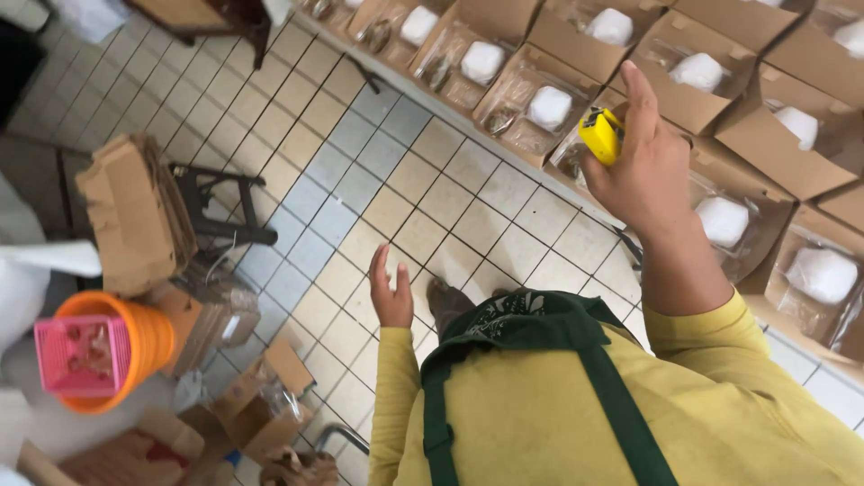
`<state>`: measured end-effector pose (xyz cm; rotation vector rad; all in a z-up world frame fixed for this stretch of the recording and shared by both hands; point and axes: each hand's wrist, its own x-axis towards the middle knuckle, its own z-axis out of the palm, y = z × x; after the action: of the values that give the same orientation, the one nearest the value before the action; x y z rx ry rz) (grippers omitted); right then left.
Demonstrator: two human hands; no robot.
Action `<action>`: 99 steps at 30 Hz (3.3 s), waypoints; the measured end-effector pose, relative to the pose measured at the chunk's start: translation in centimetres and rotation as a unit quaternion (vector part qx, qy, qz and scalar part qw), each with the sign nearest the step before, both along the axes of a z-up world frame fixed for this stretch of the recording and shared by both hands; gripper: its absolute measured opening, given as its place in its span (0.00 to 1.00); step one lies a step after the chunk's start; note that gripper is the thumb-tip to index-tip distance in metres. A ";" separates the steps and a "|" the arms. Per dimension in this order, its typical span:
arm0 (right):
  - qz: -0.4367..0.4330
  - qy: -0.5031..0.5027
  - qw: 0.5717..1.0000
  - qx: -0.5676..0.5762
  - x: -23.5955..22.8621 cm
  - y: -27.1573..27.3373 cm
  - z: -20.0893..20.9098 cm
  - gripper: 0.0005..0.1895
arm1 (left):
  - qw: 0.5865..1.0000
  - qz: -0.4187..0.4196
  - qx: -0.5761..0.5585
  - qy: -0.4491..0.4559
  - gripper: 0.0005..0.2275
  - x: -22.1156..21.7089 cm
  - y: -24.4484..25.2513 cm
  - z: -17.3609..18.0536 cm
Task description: The person repeatedly assembles flat cardboard boxes, places a plastic tray containing a white wrapped item into each box, and seals the boxes with a handheld tape dispenser. The finished boxes are placed in a row on the table.
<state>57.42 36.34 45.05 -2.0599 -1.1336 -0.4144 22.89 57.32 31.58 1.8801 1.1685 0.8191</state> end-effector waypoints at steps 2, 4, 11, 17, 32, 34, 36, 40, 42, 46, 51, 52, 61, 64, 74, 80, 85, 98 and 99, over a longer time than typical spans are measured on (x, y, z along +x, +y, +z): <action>-0.033 0.007 0.999 -0.012 -0.2 0.0 0.0 0.54 | 0.998 -0.060 0.004 -0.003 0.21 3.9 1.6 3.1; -0.062 0.036 0.997 -0.007 -0.7 -0.2 0.0 0.55 | 0.971 -0.213 0.093 -0.063 0.22 7.0 2.6 5.4; -0.190 0.008 0.981 -0.041 -3.8 -0.1 0.7 0.57 | 0.885 -0.423 0.188 -0.050 0.28 13.1 5.5 12.1; -0.296 0.059 0.952 -0.043 -6.1 0.1 0.8 0.49 | 0.838 -0.511 0.183 -0.055 0.29 15.3 8.4 13.7; -0.448 0.033 0.893 -0.018 -10.4 -4.4 0.0 0.52 | 0.803 -0.581 0.111 -0.076 0.27 18.4 9.5 12.5; -0.465 0.052 0.884 -0.001 -10.8 -5.4 0.1 0.51 | 0.802 -0.580 0.120 -0.070 0.27 18.5 9.4 12.3; -0.479 0.056 0.876 -0.004 -10.7 -6.3 -0.2 0.48 | 0.800 -0.583 0.122 -0.071 0.27 18.8 9.4 11.9; -0.499 0.067 0.864 -0.011 -10.9 -7.5 -0.6 0.43 | 0.800 -0.584 0.115 -0.073 0.26 19.1 9.1 11.5; -0.499 0.065 0.864 -0.013 -11.2 -7.8 -0.7 0.43 | 0.799 -0.587 0.108 -0.069 0.26 19.2 8.9 11.4; -0.497 0.068 0.865 -0.019 -11.4 -8.1 -0.3 0.42 | 0.803 -0.584 0.104 -0.065 0.26 19.3 8.7 11.0; -0.493 0.065 0.867 -0.024 -11.7 -8.9 -1.3 0.41 | 0.802 -0.584 0.110 -0.059 0.25 19.2 8.6 10.6; -0.493 0.061 0.868 -0.022 -12.0 -9.1 -1.5 0.42 | 0.800 -0.587 0.115 -0.053 0.25 19.2 8.6 10.6; -0.509 0.074 0.856 -0.052 -13.8 -9.6 -1.4 0.45 | 0.804 -0.582 0.106 -0.062 0.24 18.6 10.0 9.8; -0.519 0.077 0.849 -0.067 -14.2 -9.9 -2.0 0.47 | 0.809 -0.575 0.108 -0.054 0.24 18.2 10.9 9.5; -0.521 0.055 0.851 -0.028 -16.5 -9.0 -2.4 0.50 | 0.836 -0.546 0.043 -0.037 0.24 15.9 14.5 9.5; -0.553 0.077 0.829 -0.004 -19.7 -10.6 -4.6 0.50 | 0.842 -0.539 0.024 -0.003 0.24 15.7 15.5 8.7; -0.586 0.105 0.803 -0.003 -22.5 -11.7 -5.8 0.50 | 0.826 -0.563 0.031 -0.005 0.24 16.0 15.8 8.5; -0.636 0.135 0.743 -0.160 -23.3 -9.6 -5.5 0.48 | 0.817 -0.577 0.018 0.001 0.24 15.5 18.1 8.3; -0.644 0.169 0.727 -0.168 -23.4 -9.3 -5.5 0.48 | 0.817 -0.576 0.021 0.002 0.24 15.3 18.3 8.2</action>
<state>34.06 27.08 39.50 -2.8215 0.6800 -0.4253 38.18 75.64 39.82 2.1322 -0.1368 0.1253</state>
